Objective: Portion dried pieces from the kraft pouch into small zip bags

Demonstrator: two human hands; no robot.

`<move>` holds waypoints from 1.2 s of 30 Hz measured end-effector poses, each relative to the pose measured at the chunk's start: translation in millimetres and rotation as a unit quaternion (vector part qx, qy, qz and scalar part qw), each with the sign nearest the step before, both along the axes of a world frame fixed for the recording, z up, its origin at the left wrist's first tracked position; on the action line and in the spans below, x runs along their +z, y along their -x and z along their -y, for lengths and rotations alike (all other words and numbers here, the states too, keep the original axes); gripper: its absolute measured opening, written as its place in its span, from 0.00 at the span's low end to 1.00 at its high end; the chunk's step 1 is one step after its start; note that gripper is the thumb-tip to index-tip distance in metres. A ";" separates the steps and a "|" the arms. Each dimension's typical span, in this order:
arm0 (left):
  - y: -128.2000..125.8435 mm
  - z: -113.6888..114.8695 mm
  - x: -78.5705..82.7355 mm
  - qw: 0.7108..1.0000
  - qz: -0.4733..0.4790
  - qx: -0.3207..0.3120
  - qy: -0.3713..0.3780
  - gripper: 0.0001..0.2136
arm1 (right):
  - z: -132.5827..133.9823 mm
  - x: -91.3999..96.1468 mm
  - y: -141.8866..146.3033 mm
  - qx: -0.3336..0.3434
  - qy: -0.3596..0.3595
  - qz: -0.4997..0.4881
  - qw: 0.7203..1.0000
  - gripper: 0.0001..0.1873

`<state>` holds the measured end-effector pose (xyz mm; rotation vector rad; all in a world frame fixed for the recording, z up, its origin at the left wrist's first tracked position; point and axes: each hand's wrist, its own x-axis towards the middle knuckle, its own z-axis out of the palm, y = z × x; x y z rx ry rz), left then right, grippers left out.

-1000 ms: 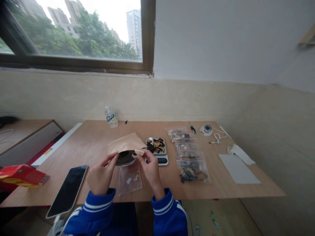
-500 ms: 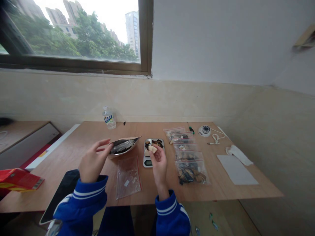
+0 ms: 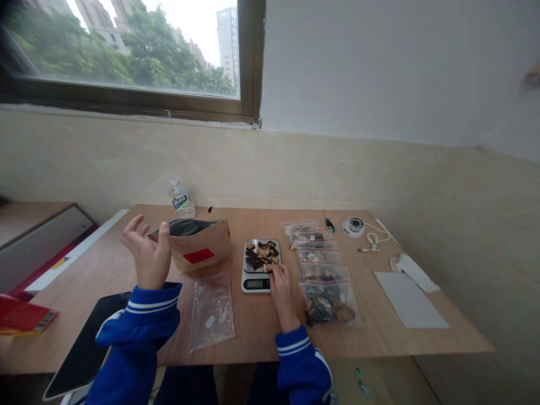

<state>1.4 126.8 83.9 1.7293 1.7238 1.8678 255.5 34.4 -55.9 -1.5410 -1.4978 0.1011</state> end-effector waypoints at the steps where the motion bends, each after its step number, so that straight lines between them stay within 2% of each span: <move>1: -0.4 1.6 -2.6 1.000 0.003 0.006 -0.009 0.27 | 0.0 -3.4 -0.8 0.003 -0.002 0.002 1.000 0.12; 8: -8.0 32.7 -29.2 0.997 -0.016 0.069 -0.005 0.27 | -0.2 -20.3 -6.7 0.030 -0.014 0.017 0.999 0.14; 11: -15.1 51.2 -44.4 0.997 -0.025 0.079 -0.005 0.24 | -0.9 -20.4 -4.5 0.018 -0.011 0.021 1.000 0.15; 13: -18.6 62.4 -56.8 0.997 -0.035 0.064 0.003 0.22 | 0.7 -16.7 -1.4 0.009 -0.006 0.025 1.000 0.17; 16: -18.4 77.0 -79.5 0.998 -0.059 0.012 0.034 0.17 | 10.3 -8.1 1.4 -0.016 0.002 0.028 0.999 0.18; 18: -14.5 86.1 -97.2 0.991 -0.069 -0.061 0.098 0.13 | 22.3 -3.6 -0.5 -0.034 0.013 0.026 0.999 0.16; 21: -7.2 99.5 -123.0 0.944 -0.051 -0.195 0.259 0.13 | 46.2 -4.0 -10.0 -0.050 0.035 0.020 0.998 0.15; 24: -5.9 110.4 -138.8 0.900 -0.061 -0.245 0.354 0.14 | 71.3 -12.7 -20.4 -0.052 0.057 0.015 0.997 0.14; 26: -10.3 114.1 -140.2 0.888 -0.113 -0.256 0.365 0.13 | 85.0 -20.0 -23.1 -0.054 0.068 0.013 0.996 0.13; 29: -22.3 113.0 -131.5 0.862 -0.229 -0.239 0.384 0.12 | 96.9 -28.5 -20.2 -0.065 0.070 0.021 0.995 0.12; 32: -34.8 106.0 -120.0 0.826 -0.327 -0.194 0.416 0.13 | 98.5 -32.4 -15.6 -0.069 0.068 0.037 0.995 0.12; 36: -45.2 95.1 -113.1 0.783 -0.390 -0.183 0.449 0.16 | 95.6 -33.8 -15.3 -0.067 0.067 0.048 0.994 0.12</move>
